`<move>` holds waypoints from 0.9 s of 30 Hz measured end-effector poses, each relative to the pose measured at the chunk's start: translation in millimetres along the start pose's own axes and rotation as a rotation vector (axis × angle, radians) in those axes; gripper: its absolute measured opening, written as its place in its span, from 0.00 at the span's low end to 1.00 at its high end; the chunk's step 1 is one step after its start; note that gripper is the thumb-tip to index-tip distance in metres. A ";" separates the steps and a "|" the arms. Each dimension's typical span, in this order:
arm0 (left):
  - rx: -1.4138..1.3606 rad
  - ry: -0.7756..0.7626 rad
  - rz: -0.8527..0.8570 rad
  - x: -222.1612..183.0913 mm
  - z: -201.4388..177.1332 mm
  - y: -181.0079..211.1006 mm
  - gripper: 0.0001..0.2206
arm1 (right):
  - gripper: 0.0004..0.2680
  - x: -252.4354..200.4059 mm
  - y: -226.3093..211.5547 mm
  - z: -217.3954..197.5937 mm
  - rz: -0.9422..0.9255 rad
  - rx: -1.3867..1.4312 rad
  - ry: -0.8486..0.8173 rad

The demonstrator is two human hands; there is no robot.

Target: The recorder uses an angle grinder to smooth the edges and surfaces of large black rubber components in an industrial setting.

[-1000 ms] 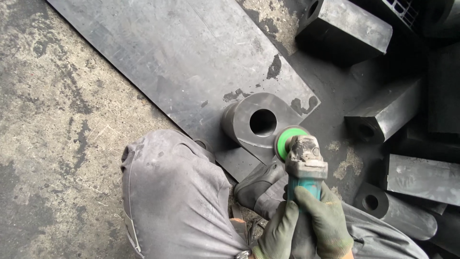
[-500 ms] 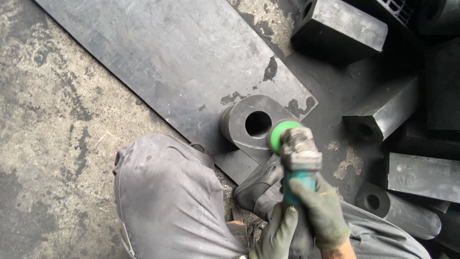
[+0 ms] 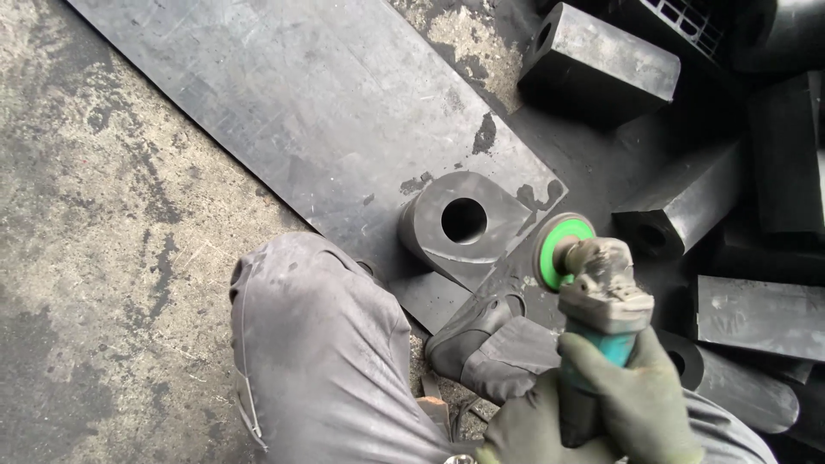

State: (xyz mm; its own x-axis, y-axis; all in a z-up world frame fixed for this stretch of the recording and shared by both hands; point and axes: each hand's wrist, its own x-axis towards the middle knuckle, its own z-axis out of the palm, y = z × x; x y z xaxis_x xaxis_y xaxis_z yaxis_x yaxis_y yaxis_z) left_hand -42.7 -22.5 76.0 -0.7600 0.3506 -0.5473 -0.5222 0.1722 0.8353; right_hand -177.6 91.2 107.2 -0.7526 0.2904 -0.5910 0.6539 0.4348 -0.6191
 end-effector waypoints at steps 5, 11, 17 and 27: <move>0.741 -0.177 0.359 50.5 -84.0 73.5 0.27 | 0.19 24.8 -22.7 -35.5 0.014 -0.045 0.003; 1.286 0.095 0.031 88.1 -217.7 183.7 0.31 | 0.21 50.1 -59.7 -46.6 -0.132 -0.668 0.120; 1.198 0.305 0.216 181.8 -267.2 164.2 0.21 | 0.22 64.6 -35.8 -35.2 -0.147 -0.594 -0.071; 1.437 0.064 -0.079 255.4 -269.8 94.6 0.12 | 0.26 32.1 -59.4 3.7 -0.065 -0.484 -0.271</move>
State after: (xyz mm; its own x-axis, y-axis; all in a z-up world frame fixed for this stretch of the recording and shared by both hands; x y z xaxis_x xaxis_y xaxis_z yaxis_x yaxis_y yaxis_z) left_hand -390.7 -165.0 1.1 -0.7840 0.2618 -0.5629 0.2423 0.9639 0.1107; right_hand -240.4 71.5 123.1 -0.7017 0.0479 -0.7109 0.4486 0.8049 -0.3885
